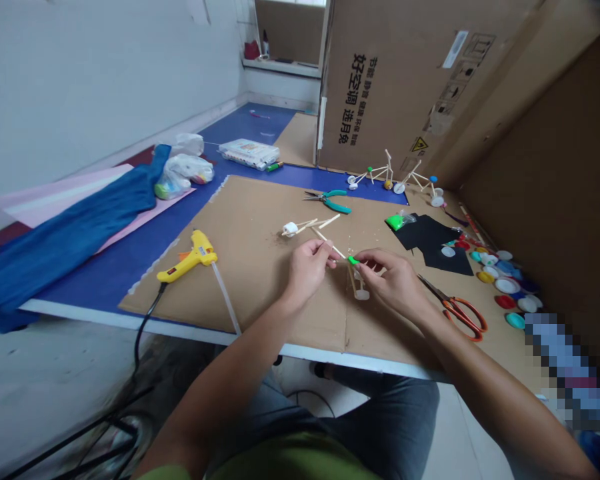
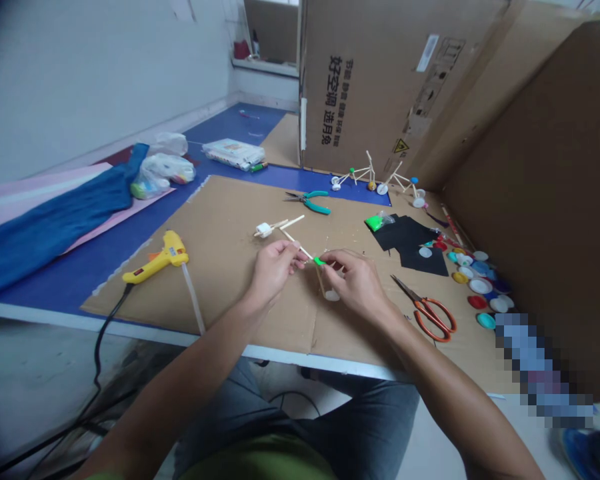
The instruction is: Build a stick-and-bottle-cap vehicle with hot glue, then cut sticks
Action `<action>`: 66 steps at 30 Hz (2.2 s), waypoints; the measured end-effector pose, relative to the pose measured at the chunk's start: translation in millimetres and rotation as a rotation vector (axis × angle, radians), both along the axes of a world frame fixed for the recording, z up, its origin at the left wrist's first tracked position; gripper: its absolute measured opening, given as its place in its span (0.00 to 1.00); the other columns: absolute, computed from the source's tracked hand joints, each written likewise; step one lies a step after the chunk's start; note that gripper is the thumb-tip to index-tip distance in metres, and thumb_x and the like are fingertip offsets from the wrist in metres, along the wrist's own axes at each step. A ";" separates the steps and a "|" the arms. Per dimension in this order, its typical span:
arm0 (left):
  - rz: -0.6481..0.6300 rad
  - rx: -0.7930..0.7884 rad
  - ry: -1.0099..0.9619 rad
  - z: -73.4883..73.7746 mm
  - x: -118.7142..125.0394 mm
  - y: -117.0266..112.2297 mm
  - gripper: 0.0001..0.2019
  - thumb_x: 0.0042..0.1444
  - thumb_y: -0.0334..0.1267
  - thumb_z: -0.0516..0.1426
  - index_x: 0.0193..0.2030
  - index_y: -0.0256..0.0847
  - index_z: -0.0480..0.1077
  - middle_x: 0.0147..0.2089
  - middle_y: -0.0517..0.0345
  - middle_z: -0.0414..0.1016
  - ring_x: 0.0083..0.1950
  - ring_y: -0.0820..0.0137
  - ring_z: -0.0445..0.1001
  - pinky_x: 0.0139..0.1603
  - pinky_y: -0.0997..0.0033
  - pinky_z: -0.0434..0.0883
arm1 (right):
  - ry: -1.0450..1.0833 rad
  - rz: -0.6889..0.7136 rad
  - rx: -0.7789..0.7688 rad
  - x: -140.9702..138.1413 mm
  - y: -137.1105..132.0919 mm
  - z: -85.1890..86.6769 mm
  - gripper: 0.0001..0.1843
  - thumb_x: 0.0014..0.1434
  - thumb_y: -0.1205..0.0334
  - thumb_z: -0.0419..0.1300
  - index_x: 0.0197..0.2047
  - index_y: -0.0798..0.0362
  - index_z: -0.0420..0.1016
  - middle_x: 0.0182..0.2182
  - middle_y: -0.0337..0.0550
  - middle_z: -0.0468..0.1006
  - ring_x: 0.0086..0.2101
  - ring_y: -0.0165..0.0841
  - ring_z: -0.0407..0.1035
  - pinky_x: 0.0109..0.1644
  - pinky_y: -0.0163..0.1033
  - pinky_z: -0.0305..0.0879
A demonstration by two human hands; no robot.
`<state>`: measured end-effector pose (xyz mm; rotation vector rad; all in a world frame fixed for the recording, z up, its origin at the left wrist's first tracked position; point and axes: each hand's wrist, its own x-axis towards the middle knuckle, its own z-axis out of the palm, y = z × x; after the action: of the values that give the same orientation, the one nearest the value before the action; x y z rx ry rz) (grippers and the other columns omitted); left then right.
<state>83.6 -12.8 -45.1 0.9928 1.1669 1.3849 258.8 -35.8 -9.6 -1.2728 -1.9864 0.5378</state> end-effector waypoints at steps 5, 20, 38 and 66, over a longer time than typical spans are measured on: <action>0.004 0.010 0.007 -3.9 -0.3 1.1 0.12 0.60 0.41 0.58 0.28 0.38 0.73 0.28 0.55 0.78 0.25 0.75 0.72 0.28 0.75 0.64 | 0.002 0.018 -0.003 0.1 0.5 0.3 0.09 0.62 0.60 0.60 0.41 0.51 0.81 0.36 0.45 0.83 0.33 0.34 0.74 0.38 0.39 0.69; 0.024 0.002 0.029 -5.0 -1.0 3.7 0.12 0.59 0.42 0.58 0.27 0.38 0.73 0.29 0.55 0.79 0.24 0.75 0.72 0.29 0.75 0.65 | -0.151 0.101 0.235 2.5 -2.3 -1.0 0.06 0.64 0.64 0.59 0.44 0.50 0.77 0.42 0.48 0.80 0.43 0.39 0.74 0.46 0.43 0.69; 0.011 0.012 0.059 -5.3 -4.6 2.7 0.14 0.59 0.44 0.58 0.28 0.37 0.74 0.31 0.52 0.80 0.26 0.75 0.72 0.25 0.76 0.62 | -0.170 -0.014 0.258 28.0 9.0 3.8 0.07 0.64 0.65 0.58 0.44 0.51 0.76 0.40 0.46 0.80 0.39 0.38 0.74 0.44 0.43 0.69; 0.122 -0.026 0.090 -8.4 -15.3 13.1 0.13 0.51 0.45 0.61 0.28 0.35 0.73 0.28 0.52 0.79 0.23 0.76 0.71 0.21 0.80 0.62 | -0.276 0.116 -0.100 27.1 -5.8 -35.7 0.29 0.53 0.51 0.69 0.56 0.50 0.69 0.51 0.50 0.76 0.51 0.45 0.67 0.55 0.50 0.62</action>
<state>68.4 0.3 -53.4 0.9878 1.3277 1.4295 286.0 -41.6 -45.3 -1.3585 -2.2981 0.5464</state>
